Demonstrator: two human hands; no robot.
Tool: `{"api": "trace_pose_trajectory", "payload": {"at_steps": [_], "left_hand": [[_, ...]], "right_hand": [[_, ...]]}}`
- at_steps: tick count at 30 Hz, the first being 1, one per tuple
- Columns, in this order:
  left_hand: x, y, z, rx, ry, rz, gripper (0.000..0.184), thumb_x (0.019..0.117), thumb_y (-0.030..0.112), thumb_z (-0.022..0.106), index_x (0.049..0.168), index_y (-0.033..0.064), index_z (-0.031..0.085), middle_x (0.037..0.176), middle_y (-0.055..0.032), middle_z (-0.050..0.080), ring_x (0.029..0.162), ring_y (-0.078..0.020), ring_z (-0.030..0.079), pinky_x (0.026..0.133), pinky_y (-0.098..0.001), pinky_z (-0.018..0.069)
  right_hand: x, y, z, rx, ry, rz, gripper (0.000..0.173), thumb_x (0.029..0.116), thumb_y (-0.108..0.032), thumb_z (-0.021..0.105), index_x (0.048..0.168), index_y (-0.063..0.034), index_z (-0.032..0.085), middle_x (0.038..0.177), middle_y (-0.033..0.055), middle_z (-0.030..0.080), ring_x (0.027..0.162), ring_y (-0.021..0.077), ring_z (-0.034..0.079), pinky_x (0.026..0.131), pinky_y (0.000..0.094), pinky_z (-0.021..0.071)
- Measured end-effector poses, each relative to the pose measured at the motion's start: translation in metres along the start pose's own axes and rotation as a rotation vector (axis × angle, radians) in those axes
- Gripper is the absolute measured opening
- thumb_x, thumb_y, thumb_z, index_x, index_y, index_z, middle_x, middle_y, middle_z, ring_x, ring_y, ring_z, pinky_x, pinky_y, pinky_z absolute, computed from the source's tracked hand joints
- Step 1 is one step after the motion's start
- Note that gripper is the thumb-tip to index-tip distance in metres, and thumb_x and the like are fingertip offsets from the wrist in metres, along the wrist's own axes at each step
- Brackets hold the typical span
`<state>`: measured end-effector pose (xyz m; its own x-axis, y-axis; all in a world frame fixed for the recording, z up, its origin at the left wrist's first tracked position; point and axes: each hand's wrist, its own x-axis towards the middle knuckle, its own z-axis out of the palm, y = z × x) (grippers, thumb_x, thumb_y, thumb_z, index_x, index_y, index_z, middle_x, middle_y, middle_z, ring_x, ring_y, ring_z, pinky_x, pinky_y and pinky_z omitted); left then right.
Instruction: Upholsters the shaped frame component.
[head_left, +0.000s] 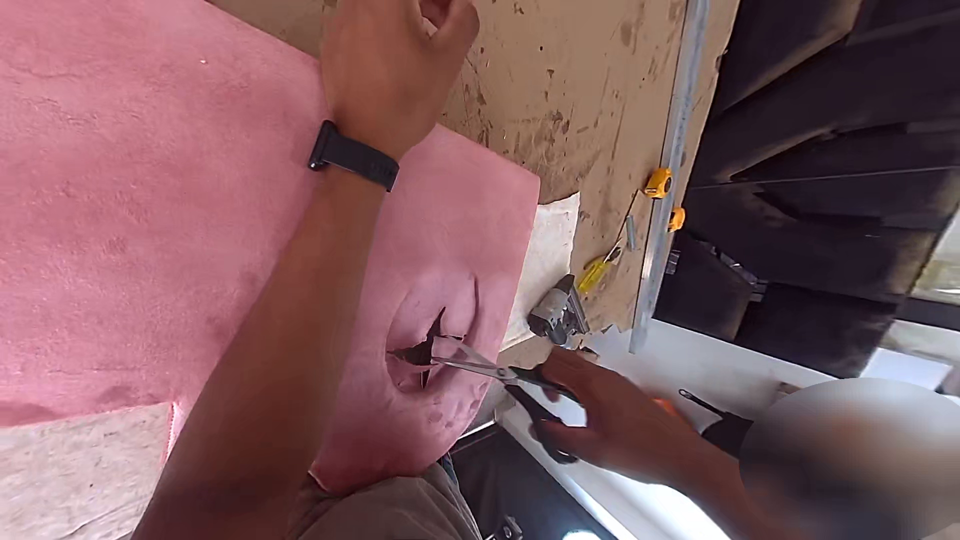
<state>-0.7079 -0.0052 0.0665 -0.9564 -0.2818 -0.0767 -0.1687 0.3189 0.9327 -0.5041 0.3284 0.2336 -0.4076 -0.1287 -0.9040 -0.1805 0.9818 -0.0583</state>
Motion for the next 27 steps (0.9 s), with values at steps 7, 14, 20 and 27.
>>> {"api": "trace_pose_trajectory", "payload": {"at_steps": [7, 14, 20, 27], "left_hand": [[-0.002, 0.0, 0.0, -0.042, 0.008, 0.002, 0.028, 0.0961, 0.045, 0.059, 0.098, 0.023, 0.076, 0.091, 0.0101, 0.074, 0.084, -0.0056, 0.069, 0.079, -0.041, 0.0567], [0.003, -0.005, -0.002, -0.153, 0.008, -0.006, 0.025, 0.0962, 0.043, 0.062, 0.092, 0.0228, 0.075, 0.084, 0.0113, 0.073, 0.078, -0.0037, 0.069, 0.074, -0.0389, 0.058], [-0.003, 0.001, -0.001, -0.08, 0.0, -0.02, 0.029, 0.0949, 0.046, 0.064, 0.094, 0.0197, 0.076, 0.085, 0.0047, 0.072, 0.08, -0.0106, 0.069, 0.075, -0.0442, 0.0567], [0.004, 0.002, -0.001, 0.067, 0.001, -0.03, 0.033, 0.0959, 0.05, 0.058, 0.103, 0.0243, 0.077, 0.094, 0.0077, 0.075, 0.089, -0.0093, 0.071, 0.081, -0.0449, 0.0575]], "right_hand": [[-0.018, -0.041, -0.027, -0.277, 0.033, 0.287, 0.058, 0.0781, -0.078, 0.058, 0.095, -0.0223, 0.065, 0.09, -0.0025, 0.057, 0.075, 0.0133, 0.06, 0.062, 0.0382, 0.0518], [-0.003, -0.065, -0.04, -0.359, 0.021, 0.389, 0.067, 0.0739, -0.083, 0.055, 0.096, -0.0198, 0.065, 0.091, -0.0001, 0.059, 0.076, 0.0165, 0.062, 0.062, 0.0409, 0.0517], [0.044, -0.053, -0.05, -0.336, -0.036, 0.281, 0.073, 0.0662, -0.08, 0.071, 0.102, -0.016, 0.067, 0.101, 0.0056, 0.061, 0.085, 0.0232, 0.064, 0.07, 0.047, 0.0557], [0.043, 0.016, -0.045, -0.144, -0.116, -0.301, 0.025, 0.0921, -0.042, 0.07, 0.085, -0.0182, 0.07, 0.084, -0.0023, 0.062, 0.078, 0.0132, 0.062, 0.068, 0.0372, 0.0549]]}}
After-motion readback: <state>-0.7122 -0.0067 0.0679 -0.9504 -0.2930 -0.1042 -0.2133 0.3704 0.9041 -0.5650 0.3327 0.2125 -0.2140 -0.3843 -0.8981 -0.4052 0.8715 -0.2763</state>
